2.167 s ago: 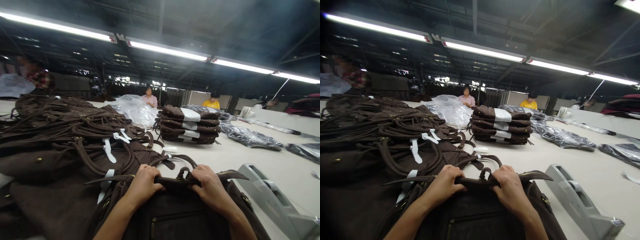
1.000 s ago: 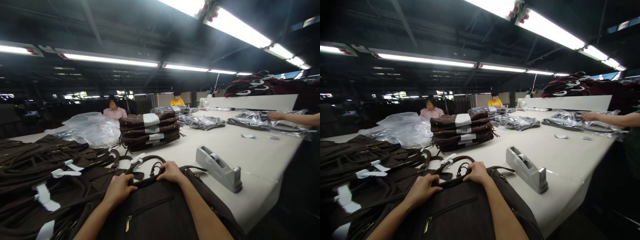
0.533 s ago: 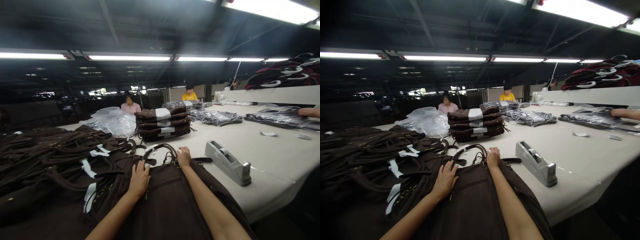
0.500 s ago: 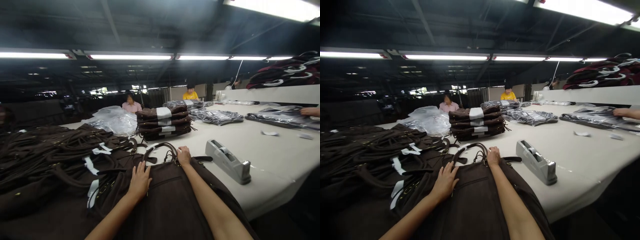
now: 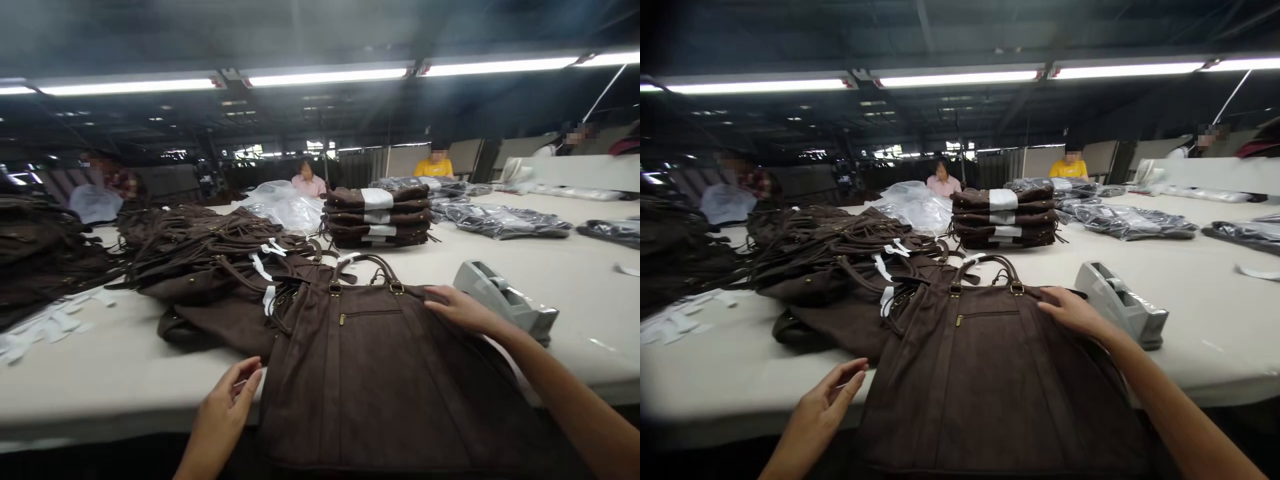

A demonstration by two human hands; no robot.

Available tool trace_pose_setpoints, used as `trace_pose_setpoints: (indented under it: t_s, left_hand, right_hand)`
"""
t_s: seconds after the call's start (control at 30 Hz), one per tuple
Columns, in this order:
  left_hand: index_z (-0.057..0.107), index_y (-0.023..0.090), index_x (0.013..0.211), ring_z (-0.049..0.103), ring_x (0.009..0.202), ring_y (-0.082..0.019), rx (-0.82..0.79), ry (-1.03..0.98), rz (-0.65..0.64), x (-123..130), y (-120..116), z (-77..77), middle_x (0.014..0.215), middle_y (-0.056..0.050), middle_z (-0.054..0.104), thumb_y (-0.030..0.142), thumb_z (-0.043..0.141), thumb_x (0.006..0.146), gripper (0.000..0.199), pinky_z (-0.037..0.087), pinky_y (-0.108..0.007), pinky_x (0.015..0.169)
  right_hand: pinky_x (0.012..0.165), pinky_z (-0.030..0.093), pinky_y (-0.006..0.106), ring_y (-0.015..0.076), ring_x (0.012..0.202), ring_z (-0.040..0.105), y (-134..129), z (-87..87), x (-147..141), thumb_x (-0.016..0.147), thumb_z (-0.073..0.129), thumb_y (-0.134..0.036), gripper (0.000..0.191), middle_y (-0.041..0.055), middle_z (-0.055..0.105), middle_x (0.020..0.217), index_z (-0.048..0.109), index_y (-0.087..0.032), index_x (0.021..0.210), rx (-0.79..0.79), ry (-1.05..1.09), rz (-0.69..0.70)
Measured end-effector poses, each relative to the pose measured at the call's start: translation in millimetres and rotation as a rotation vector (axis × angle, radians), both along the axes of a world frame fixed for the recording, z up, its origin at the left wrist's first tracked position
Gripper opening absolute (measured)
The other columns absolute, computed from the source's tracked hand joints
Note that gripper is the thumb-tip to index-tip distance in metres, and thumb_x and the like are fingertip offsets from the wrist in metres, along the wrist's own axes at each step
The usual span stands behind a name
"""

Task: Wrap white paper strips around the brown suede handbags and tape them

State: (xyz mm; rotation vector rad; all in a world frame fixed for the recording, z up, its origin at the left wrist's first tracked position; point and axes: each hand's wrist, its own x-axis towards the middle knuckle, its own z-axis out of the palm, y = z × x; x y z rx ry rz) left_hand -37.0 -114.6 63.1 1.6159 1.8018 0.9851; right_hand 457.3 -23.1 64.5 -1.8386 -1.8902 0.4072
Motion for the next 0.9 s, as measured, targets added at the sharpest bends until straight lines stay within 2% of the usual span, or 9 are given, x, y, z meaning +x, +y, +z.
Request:
trace_pose_setpoints:
  t_s: [0.1, 0.17, 0.23, 0.33, 0.43, 0.57, 0.7, 0.8, 0.9]
  left_hand:
    - [0.061, 0.019, 0.108, 0.067, 0.096, -0.024, -0.057, -0.087, -0.066, 8.4, -7.6, -16.5, 0.108, -0.008, 0.069, 0.064, 0.048, 0.079, 0.055, 0.053, -0.036, 0.087]
    - [0.060, 0.018, 0.110, 0.065, 0.095, -0.025, -0.028, 0.007, -0.090, 20.5, -5.6, -20.5, 0.110, -0.010, 0.065, 0.065, 0.045, 0.080, 0.058, 0.053, -0.038, 0.087]
    - [0.058, 0.016, 0.113, 0.061, 0.101, -0.027, 0.039, 0.212, -0.089, 34.9, -0.9, -19.6, 0.113, -0.011, 0.061, 0.065, 0.044, 0.081, 0.060, 0.050, -0.042, 0.091]
    - [0.054, 0.013, 0.116, 0.056, 0.104, -0.031, 0.102, 0.584, -0.124, 56.4, 5.3, -17.4, 0.107, -0.013, 0.058, 0.059, 0.045, 0.083, 0.057, 0.046, -0.044, 0.092]
    - [0.056, 0.013, 0.100, 0.059, 0.092, -0.032, 0.146, 0.853, -0.132, 70.6, 9.3, -21.6, 0.093, -0.014, 0.058, 0.047, 0.036, 0.088, 0.041, 0.047, -0.041, 0.081]
    - [0.050, 0.023, 0.091, 0.063, 0.080, -0.030, 0.118, 0.675, -0.082, 74.6, 25.6, -23.2, 0.087, -0.011, 0.064, 0.044, 0.026, 0.088, 0.032, 0.045, -0.037, 0.066]
    - [0.047, 0.028, 0.079, 0.059, 0.059, -0.027, -0.075, 0.399, 0.056, 84.5, 53.5, 9.1, 0.049, 0.001, 0.052, 0.057, 0.036, 0.079, 0.031, 0.041, -0.033, 0.060]
    - [0.044, 0.027, 0.066, 0.053, 0.055, -0.023, 0.068, 0.324, 0.087, 101.4, 72.9, 37.7, 0.043, 0.003, 0.043, 0.054, 0.044, 0.076, 0.029, 0.038, -0.031, 0.061]
    - [0.042, 0.026, 0.063, 0.049, 0.054, -0.020, 0.201, 0.304, 0.076, 111.6, 87.3, 50.3, 0.044, 0.004, 0.040, 0.049, 0.049, 0.075, 0.026, 0.035, -0.030, 0.061]
  right_hand:
    - [0.108, 0.037, 0.044, 0.0322, 0.126, 0.049, -67.1, -43.6, 20.6, 0.077, 0.056, -0.051, 0.059, 0.0158, 0.055, 0.134, 0.058, -0.016, 0.125, 0.091, -0.089, -0.115]
    - [0.106, 0.039, 0.046, 0.0330, 0.125, 0.049, -104.7, -65.4, 24.0, 0.077, 0.053, -0.054, 0.064, 0.0168, 0.055, 0.135, 0.053, -0.015, 0.128, 0.127, -0.149, -0.249]
    - [0.098, 0.045, 0.046, 0.0336, 0.119, 0.055, -132.7, -73.1, 16.6, 0.081, 0.049, -0.057, 0.062, 0.0163, 0.056, 0.132, 0.051, -0.017, 0.128, 0.131, -0.219, -0.408]
    - [0.078, 0.051, 0.041, 0.0320, 0.100, 0.064, -153.0, -63.8, -8.9, 0.088, 0.045, -0.057, 0.050, 0.0137, 0.063, 0.120, 0.055, -0.020, 0.120, 0.115, -0.366, -0.553]
    - [0.066, 0.047, 0.035, 0.0290, 0.087, 0.066, -151.9, -48.0, -35.3, 0.092, 0.046, -0.052, 0.039, 0.0126, 0.067, 0.100, 0.060, -0.018, 0.105, 0.126, -0.496, -0.590]
    - [0.063, 0.042, 0.032, 0.0246, 0.074, 0.067, -135.4, -31.6, -51.4, 0.097, 0.043, -0.037, 0.033, 0.0102, 0.068, 0.084, 0.063, -0.016, 0.081, 0.088, -0.503, -0.530]
    - [0.067, 0.041, 0.031, 0.0222, 0.077, 0.066, -111.6, -13.1, -47.6, 0.097, 0.045, -0.031, 0.032, 0.0092, 0.070, 0.082, 0.065, -0.016, 0.077, 0.129, -0.388, -0.439]
    - [0.073, 0.041, 0.031, 0.0224, 0.082, 0.066, -91.2, 2.0, -39.2, 0.096, 0.048, -0.033, 0.031, 0.0111, 0.071, 0.086, 0.068, -0.016, 0.080, 0.179, -0.288, -0.478]
    - [0.077, 0.041, 0.030, 0.0220, 0.086, 0.065, -75.5, 12.7, -32.0, 0.094, 0.051, -0.031, 0.028, 0.0116, 0.071, 0.091, 0.071, -0.015, 0.082, 0.232, -0.185, -0.509]
